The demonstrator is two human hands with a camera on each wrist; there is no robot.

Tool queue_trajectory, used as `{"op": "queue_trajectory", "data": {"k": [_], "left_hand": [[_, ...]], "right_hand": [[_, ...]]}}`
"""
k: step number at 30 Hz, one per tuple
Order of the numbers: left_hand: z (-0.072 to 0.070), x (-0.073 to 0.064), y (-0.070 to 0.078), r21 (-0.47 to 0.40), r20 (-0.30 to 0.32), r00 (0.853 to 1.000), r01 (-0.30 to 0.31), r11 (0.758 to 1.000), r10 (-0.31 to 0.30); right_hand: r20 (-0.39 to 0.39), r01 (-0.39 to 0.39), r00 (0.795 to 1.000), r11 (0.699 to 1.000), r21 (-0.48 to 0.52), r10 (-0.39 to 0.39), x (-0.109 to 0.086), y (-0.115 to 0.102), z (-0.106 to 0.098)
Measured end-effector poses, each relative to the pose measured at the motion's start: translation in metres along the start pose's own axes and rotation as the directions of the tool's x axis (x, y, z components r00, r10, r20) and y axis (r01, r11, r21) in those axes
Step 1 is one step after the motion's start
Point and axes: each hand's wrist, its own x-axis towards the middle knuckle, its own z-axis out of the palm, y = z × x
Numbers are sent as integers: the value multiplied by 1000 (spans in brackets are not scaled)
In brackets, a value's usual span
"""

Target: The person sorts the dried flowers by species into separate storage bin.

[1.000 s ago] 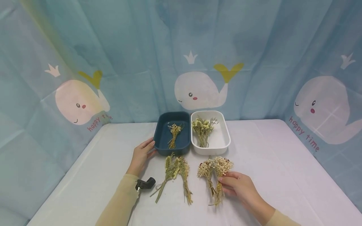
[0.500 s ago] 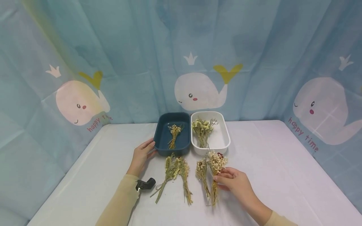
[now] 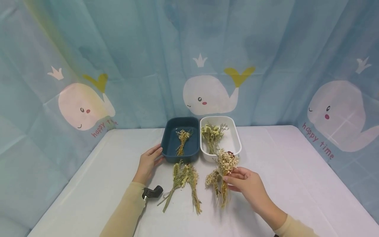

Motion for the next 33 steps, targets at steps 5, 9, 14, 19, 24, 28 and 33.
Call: {"op": "queue_trajectory", "data": {"k": [5, 9, 14, 19, 24, 28, 33], "left_hand": [[-1, -1, 2, 1, 0, 1000, -4, 1000, 4], [-1, 0, 3, -1, -3, 1000, 1, 1000, -1], [-1, 1, 3, -7, -2, 1000, 4, 1000, -4], [-1, 2, 1, -2, -4, 1000, 5, 1000, -5], [0, 1, 1, 7, 6, 1000, 2, 1000, -2], [1, 0, 2, 6, 10, 1000, 3, 1000, -3], [1, 0, 2, -3, 5, 1000, 5, 1000, -5]], "right_hand": [[11, 18, 1000, 1000, 4, -18, 1, -13, -2], [34, 29, 999, 1000, 7, -29, 3, -23, 1], [62, 48, 997, 999, -2, -47, 9, -32, 8], [105, 72, 992, 997, -20, -69, 21, -38, 14], [141, 97, 986, 995, -26, -92, 41, -46, 21], [152, 100, 984, 994, -32, -95, 62, -54, 31], [163, 91, 983, 996, -20, -87, 90, -58, 48]]}}
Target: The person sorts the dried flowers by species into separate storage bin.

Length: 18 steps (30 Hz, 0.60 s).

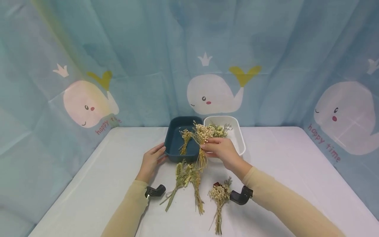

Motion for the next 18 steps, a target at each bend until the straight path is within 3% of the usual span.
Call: {"op": "queue_trajectory", "data": {"k": [8, 18], "left_hand": [[1, 1, -2, -8, -9, 1000, -6, 1000, 6], [0, -2, -3, -5, -4, 1000, -2, 1000, 2]], "right_hand": [[-6, -18, 1000, 997, 74, 19, 47, -4, 22], [-40, -43, 998, 995, 95, 47, 99, -3, 47]]}}
